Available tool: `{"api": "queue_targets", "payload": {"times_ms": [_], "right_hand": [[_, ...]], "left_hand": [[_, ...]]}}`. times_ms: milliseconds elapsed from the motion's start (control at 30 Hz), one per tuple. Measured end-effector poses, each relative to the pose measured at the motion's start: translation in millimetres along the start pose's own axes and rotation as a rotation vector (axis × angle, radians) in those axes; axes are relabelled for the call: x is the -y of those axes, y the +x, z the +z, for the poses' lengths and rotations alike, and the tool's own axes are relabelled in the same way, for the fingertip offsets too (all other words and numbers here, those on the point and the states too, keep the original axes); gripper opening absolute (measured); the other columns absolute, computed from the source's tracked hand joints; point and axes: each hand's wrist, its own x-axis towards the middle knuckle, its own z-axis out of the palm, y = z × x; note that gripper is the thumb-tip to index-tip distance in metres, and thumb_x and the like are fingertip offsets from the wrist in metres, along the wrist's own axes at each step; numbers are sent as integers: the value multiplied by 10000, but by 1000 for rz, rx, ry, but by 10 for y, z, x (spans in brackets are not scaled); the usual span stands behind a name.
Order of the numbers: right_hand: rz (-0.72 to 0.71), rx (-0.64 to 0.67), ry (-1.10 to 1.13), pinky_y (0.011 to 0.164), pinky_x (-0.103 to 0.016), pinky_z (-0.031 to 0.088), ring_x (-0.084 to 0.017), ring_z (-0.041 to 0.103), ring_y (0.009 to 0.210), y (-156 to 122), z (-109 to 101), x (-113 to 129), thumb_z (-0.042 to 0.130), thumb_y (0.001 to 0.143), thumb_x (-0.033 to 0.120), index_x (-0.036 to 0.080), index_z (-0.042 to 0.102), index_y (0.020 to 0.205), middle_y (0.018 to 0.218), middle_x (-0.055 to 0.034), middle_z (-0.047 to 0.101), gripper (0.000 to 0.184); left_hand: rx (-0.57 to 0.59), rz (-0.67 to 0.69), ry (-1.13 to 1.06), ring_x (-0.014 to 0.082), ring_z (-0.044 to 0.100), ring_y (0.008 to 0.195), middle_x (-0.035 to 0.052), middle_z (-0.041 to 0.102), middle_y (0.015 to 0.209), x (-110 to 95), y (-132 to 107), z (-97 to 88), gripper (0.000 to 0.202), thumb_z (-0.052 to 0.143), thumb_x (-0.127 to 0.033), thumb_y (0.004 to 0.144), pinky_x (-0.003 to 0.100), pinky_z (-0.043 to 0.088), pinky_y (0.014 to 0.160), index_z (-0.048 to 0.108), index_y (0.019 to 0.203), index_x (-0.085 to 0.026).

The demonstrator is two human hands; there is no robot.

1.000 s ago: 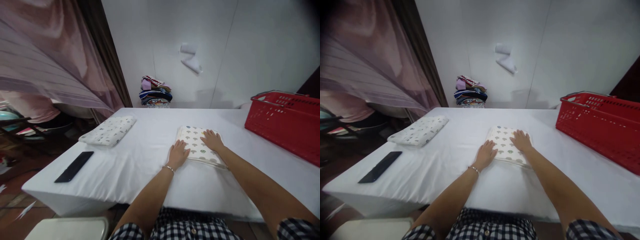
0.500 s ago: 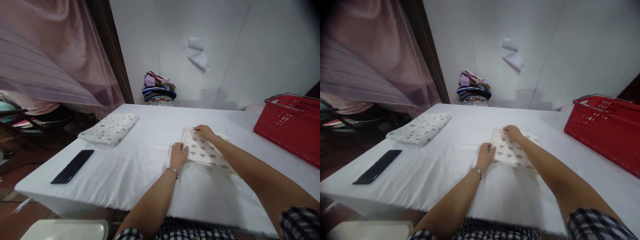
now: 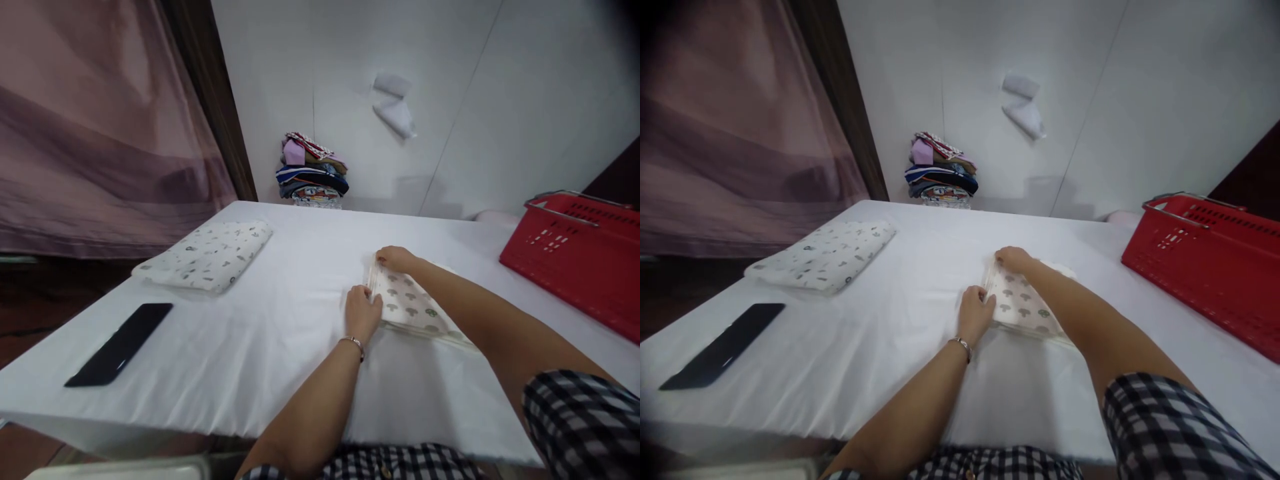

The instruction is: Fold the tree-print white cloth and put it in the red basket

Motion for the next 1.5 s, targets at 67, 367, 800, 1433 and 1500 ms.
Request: {"api": "queue_targets", "payload": {"times_ms": [67,367,800,1433,1500], "right_hand": [[10,-3,-18,696,-263,389,-207,594,893,-23,-26,12,505,823,190,189,659,935,996,-73,675,190],[-25,-27,-17,739,-253,397,-184,591,911,-16,-78,32,480,849,184,194,658,946,1010,-52,678,203],[-48,89,-158,729,-283,431,-223,615,959,69,-131,66,503,839,172,242,643,1043,1086,-60,677,257],[19,-37,11,674,-264,372,-203,593,854,3,-111,86,463,868,217,191,614,943,963,-77,681,170],[22,-42,37,692,-264,387,-204,597,861,12,-81,97,470,862,208,191,625,955,974,-75,686,182]], "left_hand": [[-6,3,-5,207,524,909,54,570,891,-1,1,5,117,574,-270,787,335,424,820,472,797,-213],[-25,35,3,214,533,891,46,557,837,27,20,44,129,590,-232,766,355,432,822,464,743,-219],[-24,40,-22,227,538,944,79,579,937,21,3,46,143,582,-241,773,366,434,854,531,896,-187],[-40,41,-24,206,535,952,48,555,911,24,11,51,146,617,-262,780,332,418,848,484,815,-212],[-41,40,-31,206,531,950,48,550,906,21,10,48,152,616,-256,778,333,417,845,472,801,-214]]}}
